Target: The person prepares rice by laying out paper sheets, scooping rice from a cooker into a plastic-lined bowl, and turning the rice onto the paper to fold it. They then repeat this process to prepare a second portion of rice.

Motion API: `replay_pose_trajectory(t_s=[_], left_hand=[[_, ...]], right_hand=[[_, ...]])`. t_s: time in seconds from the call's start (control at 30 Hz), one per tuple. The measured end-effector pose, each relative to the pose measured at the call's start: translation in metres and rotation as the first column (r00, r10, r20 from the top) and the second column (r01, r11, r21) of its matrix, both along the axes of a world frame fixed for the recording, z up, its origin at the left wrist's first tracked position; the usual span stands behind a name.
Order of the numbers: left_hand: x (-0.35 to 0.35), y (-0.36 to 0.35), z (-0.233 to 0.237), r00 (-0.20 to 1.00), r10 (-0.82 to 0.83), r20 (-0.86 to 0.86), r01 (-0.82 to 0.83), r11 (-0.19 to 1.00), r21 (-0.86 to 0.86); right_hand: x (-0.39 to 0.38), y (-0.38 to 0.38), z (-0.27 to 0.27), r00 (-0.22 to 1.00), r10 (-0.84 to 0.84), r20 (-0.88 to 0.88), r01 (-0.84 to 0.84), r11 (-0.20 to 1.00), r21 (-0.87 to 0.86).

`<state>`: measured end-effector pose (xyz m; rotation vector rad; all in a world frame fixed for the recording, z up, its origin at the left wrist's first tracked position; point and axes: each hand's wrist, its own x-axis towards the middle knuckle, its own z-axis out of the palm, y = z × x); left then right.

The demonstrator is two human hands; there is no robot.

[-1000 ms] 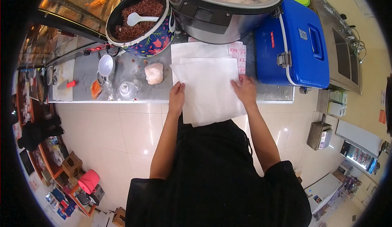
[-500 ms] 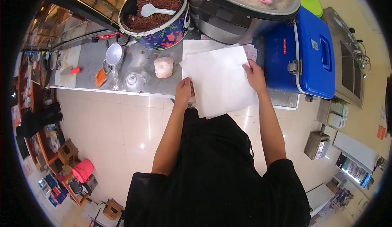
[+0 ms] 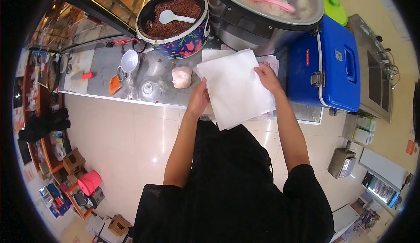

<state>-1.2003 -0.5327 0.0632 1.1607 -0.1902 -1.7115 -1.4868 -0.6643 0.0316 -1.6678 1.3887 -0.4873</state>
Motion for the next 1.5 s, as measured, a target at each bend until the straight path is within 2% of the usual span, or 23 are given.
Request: replay_pose_trajectory(t_s=[0.07, 0.17, 0.27, 0.37, 0.47, 0.5, 0.53, 0.57, 0.6, 0.7, 0.77, 0.8, 0.9, 0.97, 1.03, 1.13, 1.17, 1.23, 1.3, 1.37, 1.4, 1.47, 1.5], left_hand=[[-0.014, 0.001, -0.005, 1.000, 0.030, -0.002, -0.030, 0.998, -0.059], [-0.034, 0.010, -0.012, 0.954, -0.073, 0.292, 0.064, 0.997, 0.041], [-0.023, 0.027, 0.004, 0.962, -0.059, 0.266, 0.062, 0.998, -0.006], [0.008, 0.057, 0.048, 0.955, -0.007, 0.295, 0.017, 0.999, -0.030], [0.049, 0.091, 0.093, 0.943, 0.069, 0.326, -0.062, 0.998, -0.031], [0.062, 0.104, 0.100, 0.923, 0.127, 0.363, -0.120, 0.992, -0.042], [0.065, 0.108, 0.120, 0.896, 0.206, 0.394, -0.240, 0.970, 0.037], [0.075, 0.116, 0.128, 0.899, 0.229, 0.374, -0.244, 0.970, -0.008], [0.083, 0.119, 0.134, 0.880, 0.250, 0.405, -0.267, 0.964, -0.015], [0.094, 0.126, 0.135, 0.856, 0.314, 0.410, -0.310, 0.947, -0.079], [0.097, 0.131, 0.126, 0.858, 0.334, 0.389, -0.319, 0.942, -0.106], [0.096, 0.134, 0.122, 0.862, 0.332, 0.382, -0.317, 0.943, -0.104], [0.091, 0.145, 0.120, 0.864, 0.372, 0.341, -0.346, 0.928, -0.136], [0.092, 0.154, 0.118, 0.888, 0.396, 0.233, -0.351, 0.912, -0.212], [0.104, 0.163, 0.102, 0.927, 0.371, 0.052, -0.334, 0.881, -0.335], [0.130, 0.166, 0.049, 0.970, 0.230, -0.074, -0.235, 0.834, -0.499], [0.126, 0.157, 0.049, 0.971, 0.229, -0.072, -0.234, 0.837, -0.495], [0.101, 0.125, 0.049, 0.975, 0.213, -0.069, -0.219, 0.847, -0.485], [0.067, 0.078, 0.069, 0.978, 0.156, -0.139, -0.182, 0.961, -0.208], [0.050, 0.043, 0.045, 0.997, -0.020, 0.078, 0.028, 0.995, -0.095], [0.039, 0.028, 0.033, 0.982, -0.103, 0.157, 0.113, 0.992, -0.052], [0.021, 0.000, 0.008, 0.914, -0.268, 0.305, 0.267, 0.963, 0.047], [0.017, -0.008, -0.008, 0.860, -0.321, 0.397, 0.342, 0.939, 0.018]], right_hand=[[0.006, 0.002, -0.001, 0.997, -0.065, -0.039, 0.063, 0.997, -0.050], [0.012, 0.011, 0.014, 0.983, -0.141, -0.115, 0.138, 0.990, -0.032], [0.000, 0.039, 0.003, 0.957, -0.267, 0.113, 0.285, 0.938, -0.197], [-0.018, 0.082, 0.029, 0.901, -0.429, -0.069, 0.422, 0.901, -0.098], [-0.025, 0.122, 0.023, 0.916, -0.386, -0.110, 0.394, 0.917, 0.061], [-0.021, 0.127, 0.022, 0.914, -0.358, -0.190, 0.365, 0.931, 0.003], [-0.013, 0.131, 0.022, 0.904, -0.331, -0.271, 0.330, 0.942, -0.051], [-0.003, 0.133, 0.022, 0.886, -0.306, -0.349, 0.288, 0.952, -0.104], [0.007, 0.123, 0.039, 0.860, -0.267, -0.436, 0.293, 0.956, -0.008], [0.023, 0.113, 0.036, 0.796, -0.326, -0.510, 0.317, 0.942, -0.107], [0.024, 0.101, 0.026, 0.820, -0.240, -0.520, 0.294, 0.956, 0.022], [0.025, 0.100, 0.025, 0.831, -0.194, -0.521, 0.279, 0.956, 0.088], [0.029, 0.106, 0.026, 0.913, -0.260, -0.314, 0.263, 0.964, -0.034], [0.032, 0.114, 0.065, 0.967, -0.237, -0.098, 0.243, 0.969, 0.053], [0.029, 0.130, 0.092, 0.962, -0.264, 0.077, 0.256, 0.962, 0.099], [-0.005, 0.157, 0.116, 0.917, -0.328, 0.227, 0.315, 0.945, 0.091], [-0.023, 0.168, 0.126, 0.907, -0.335, 0.253, 0.327, 0.942, 0.074], [-0.061, 0.192, 0.157, 0.931, -0.358, 0.076, 0.359, 0.933, -0.005], [-0.108, 0.220, 0.171, 0.911, -0.408, 0.065, 0.408, 0.913, 0.010], [-0.143, 0.243, 0.192, 0.902, -0.424, -0.079, 0.424, 0.905, -0.027], [-0.151, 0.251, 0.205, 0.887, -0.440, -0.144, 0.449, 0.893, 0.040], [-0.159, 0.262, 0.228, 0.852, -0.451, -0.267, 0.502, 0.849, 0.165], [-0.160, 0.270, 0.231, 0.828, -0.455, -0.328, 0.518, 0.844, 0.140]])
